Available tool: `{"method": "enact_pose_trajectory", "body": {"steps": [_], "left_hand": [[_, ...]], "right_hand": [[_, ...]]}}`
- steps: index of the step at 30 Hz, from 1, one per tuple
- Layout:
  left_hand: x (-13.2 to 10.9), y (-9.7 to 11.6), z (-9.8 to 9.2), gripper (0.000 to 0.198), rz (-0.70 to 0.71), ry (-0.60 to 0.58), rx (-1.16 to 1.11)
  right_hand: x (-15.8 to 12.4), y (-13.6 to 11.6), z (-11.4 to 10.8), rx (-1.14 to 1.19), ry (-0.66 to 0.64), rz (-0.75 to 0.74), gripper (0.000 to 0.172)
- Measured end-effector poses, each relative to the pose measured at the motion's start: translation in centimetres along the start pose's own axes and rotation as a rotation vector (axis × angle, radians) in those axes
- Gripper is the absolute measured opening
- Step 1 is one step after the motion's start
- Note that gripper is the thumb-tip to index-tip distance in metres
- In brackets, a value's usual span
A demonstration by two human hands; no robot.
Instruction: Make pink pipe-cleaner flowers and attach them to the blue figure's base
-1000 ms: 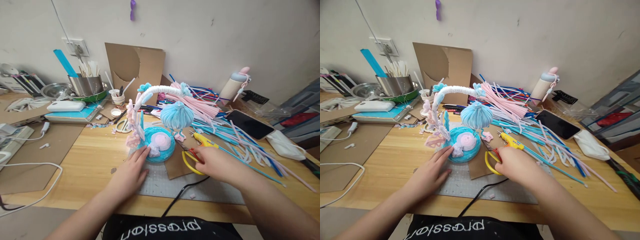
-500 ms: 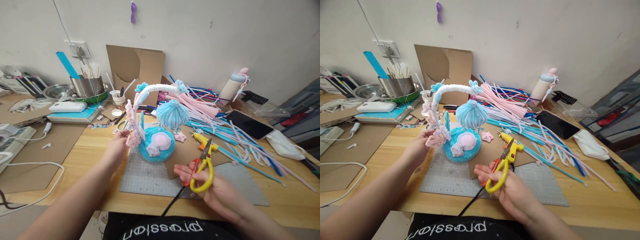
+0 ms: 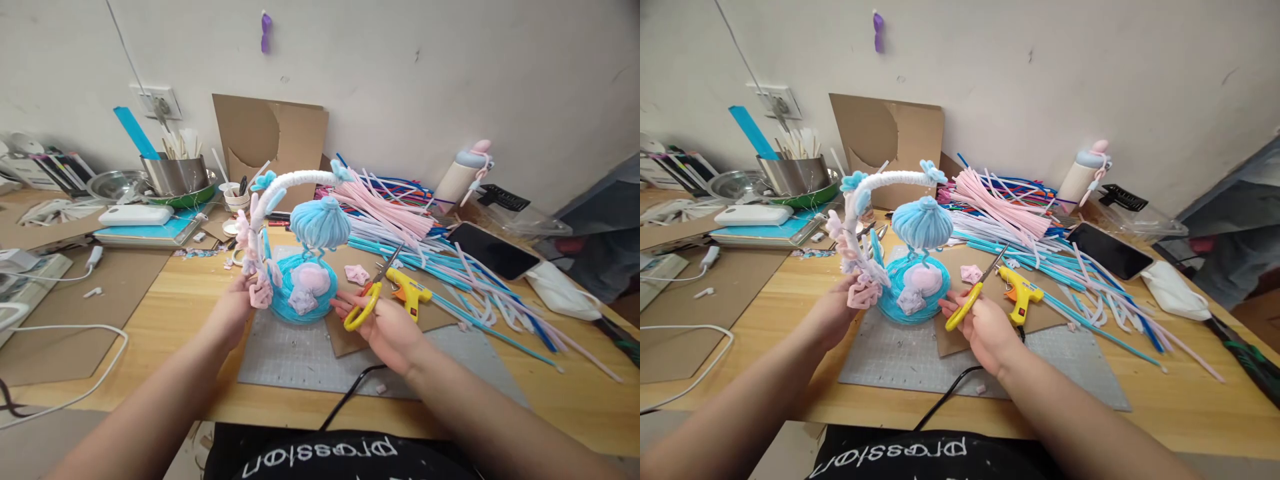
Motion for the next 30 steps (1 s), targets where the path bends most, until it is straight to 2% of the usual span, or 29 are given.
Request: {"method": "enact_pose_trajectory", "body": {"steps": [3, 8, 11, 13, 14, 15, 16, 18, 19, 20, 22, 24, 30], "left_hand": [[-1.9, 0.0, 0.0, 0.027, -0.135, 0.033, -0.132], [-5.2, -0.6, 0.6, 0.048, -0.446, 0.281, -0.542], [-7.2, -0.5, 0.4, 0.046, -0.428, 0.458, -0.552], [-8.6, 0.3, -0.4, 0.035, -0.275, 0.575, -0.372], [-9.1, 1.0, -0.5, 0.028, -0.156, 0.533, -0.243], [-9.4, 1.7, -0.3, 0.020, -0.030, 0.402, -0.111], [-9.7, 2.4, 0.4, 0.016, 0.095, 0.212, 0.033], [-10.1, 3.0, 1.8, 0.024, 0.291, -0.096, 0.359], [-10.2, 3.0, 2.4, 0.031, 0.357, -0.193, 0.515], [-10.2, 2.7, 2.9, 0.040, 0.402, -0.243, 0.657], [-9.9, 1.9, 3.5, 0.052, 0.439, -0.251, 0.862], [-9.6, 1.2, 3.9, 0.055, 0.451, -0.230, 0.966], [-9.8, 0.8, 4.1, 0.052, 0.469, -0.205, 0.973]], "right_hand": [[1.6, -0.6, 0.3, -0.002, -0.023, 0.035, 0.006], [3.9, -1.5, 1.5, 0.040, -0.069, 0.069, 0.015], [3.1, -2.0, 1.5, 0.043, -0.054, 0.039, 0.016], [1.2, -2.0, 0.8, 0.005, -0.060, 0.029, 0.007], [0.0, -1.7, 0.3, -0.020, -0.096, 0.042, 0.008], [-1.3, -1.3, 0.0, -0.061, -0.184, 0.083, 0.020], [-2.6, -0.5, -0.4, -0.106, -0.288, 0.154, 0.031], [-5.1, 1.4, -1.2, -0.220, -0.437, 0.347, 0.050], [-6.0, 2.3, -1.5, -0.252, -0.483, 0.427, 0.054], [-6.7, 3.1, -1.5, -0.272, -0.528, 0.480, 0.057], [-7.3, 4.4, -0.9, -0.258, -0.596, 0.522, 0.060], [-7.3, 5.3, 0.3, -0.197, -0.633, 0.515, 0.064], [-7.0, 7.6, 3.4, 0.021, -0.595, 0.540, 0.071]]}}
Point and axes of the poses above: each hand's wrist, its own x-axis towards the middle knuckle, its own z-axis out of the palm, y = z × x, the point moved 4 cm from there along x, towards the middle knuckle, and after that the axes turned 7 degrees about -x, right-handed, at the moved point
